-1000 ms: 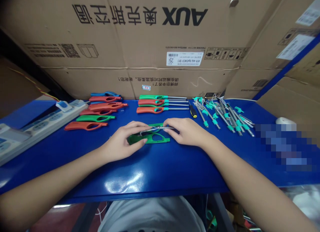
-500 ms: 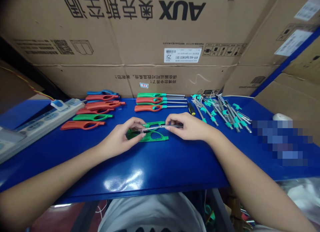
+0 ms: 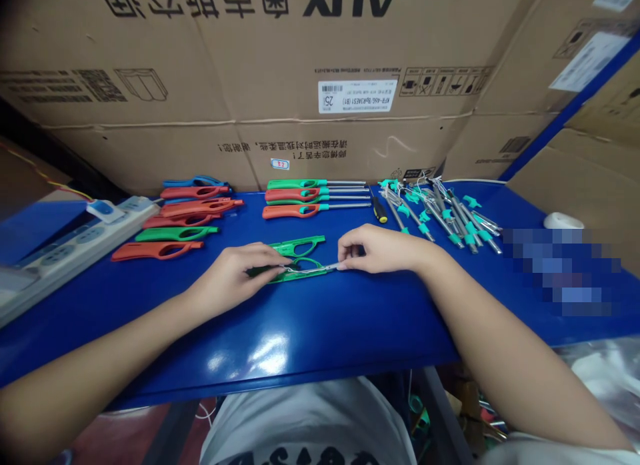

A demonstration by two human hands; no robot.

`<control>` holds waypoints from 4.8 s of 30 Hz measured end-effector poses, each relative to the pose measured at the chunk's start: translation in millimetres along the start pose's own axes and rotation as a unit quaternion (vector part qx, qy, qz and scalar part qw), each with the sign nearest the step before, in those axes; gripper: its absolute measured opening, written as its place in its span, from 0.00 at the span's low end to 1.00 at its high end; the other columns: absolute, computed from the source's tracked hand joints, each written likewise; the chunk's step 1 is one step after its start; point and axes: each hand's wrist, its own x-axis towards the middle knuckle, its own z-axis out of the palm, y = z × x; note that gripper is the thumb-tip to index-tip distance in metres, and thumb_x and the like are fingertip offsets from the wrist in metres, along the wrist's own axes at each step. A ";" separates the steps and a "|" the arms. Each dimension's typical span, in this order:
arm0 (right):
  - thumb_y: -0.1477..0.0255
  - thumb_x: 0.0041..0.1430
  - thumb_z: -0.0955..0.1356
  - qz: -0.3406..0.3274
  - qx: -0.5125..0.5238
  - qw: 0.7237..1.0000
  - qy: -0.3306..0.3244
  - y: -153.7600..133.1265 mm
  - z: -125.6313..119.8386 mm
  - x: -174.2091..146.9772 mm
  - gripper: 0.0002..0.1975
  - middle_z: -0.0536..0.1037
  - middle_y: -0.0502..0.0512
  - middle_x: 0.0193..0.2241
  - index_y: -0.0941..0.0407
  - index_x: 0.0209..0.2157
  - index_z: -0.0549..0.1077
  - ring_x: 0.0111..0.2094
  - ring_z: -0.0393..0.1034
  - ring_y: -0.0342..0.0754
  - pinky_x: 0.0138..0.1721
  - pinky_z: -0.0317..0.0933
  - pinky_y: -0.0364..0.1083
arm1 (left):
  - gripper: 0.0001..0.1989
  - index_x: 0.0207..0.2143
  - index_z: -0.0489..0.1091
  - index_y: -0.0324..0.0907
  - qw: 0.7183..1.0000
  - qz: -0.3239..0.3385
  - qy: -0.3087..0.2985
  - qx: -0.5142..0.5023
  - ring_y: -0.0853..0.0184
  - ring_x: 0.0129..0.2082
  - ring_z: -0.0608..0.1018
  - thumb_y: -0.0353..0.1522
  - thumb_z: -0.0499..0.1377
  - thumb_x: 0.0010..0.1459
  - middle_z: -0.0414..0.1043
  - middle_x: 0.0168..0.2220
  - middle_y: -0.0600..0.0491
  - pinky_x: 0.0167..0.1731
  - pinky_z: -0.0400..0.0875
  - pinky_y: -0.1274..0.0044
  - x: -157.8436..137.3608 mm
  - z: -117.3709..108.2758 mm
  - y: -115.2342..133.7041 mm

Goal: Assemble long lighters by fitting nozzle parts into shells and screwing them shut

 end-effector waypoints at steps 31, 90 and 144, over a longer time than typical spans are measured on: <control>0.68 0.68 0.65 -0.051 -0.217 0.974 0.036 -15.1 6.9 -2.4 0.12 0.79 0.53 0.33 0.55 0.32 0.78 0.32 0.73 0.47 0.33 0.60 0.45 | 0.11 0.45 0.78 0.39 0.996 -0.032 0.000 0.079 0.62 0.40 0.80 0.25 0.58 0.64 0.79 0.40 0.48 0.43 0.75 0.72 0.4 -1.2 5.6; 0.80 0.65 0.62 0.051 -0.393 0.917 -0.036 -57.2 23.4 3.6 0.11 0.76 0.56 0.33 0.60 0.32 0.75 0.26 0.64 0.43 0.26 0.42 0.47 | 0.10 0.45 0.79 0.38 0.994 -0.036 0.021 0.098 0.63 0.38 0.80 0.26 0.59 0.65 0.78 0.40 0.48 0.41 0.75 0.72 0.0 3.6 1.2; 0.67 0.69 0.65 -0.050 -0.213 0.969 0.116 -29.9 41.8 17.3 0.10 0.78 0.54 0.42 0.55 0.42 0.77 0.38 0.74 0.46 0.35 0.58 0.42 | 0.19 0.56 0.73 0.41 0.996 -0.032 -0.039 0.080 0.59 0.47 0.78 0.29 0.63 0.63 0.75 0.45 0.47 0.51 0.74 0.65 -9.0 14.2 15.9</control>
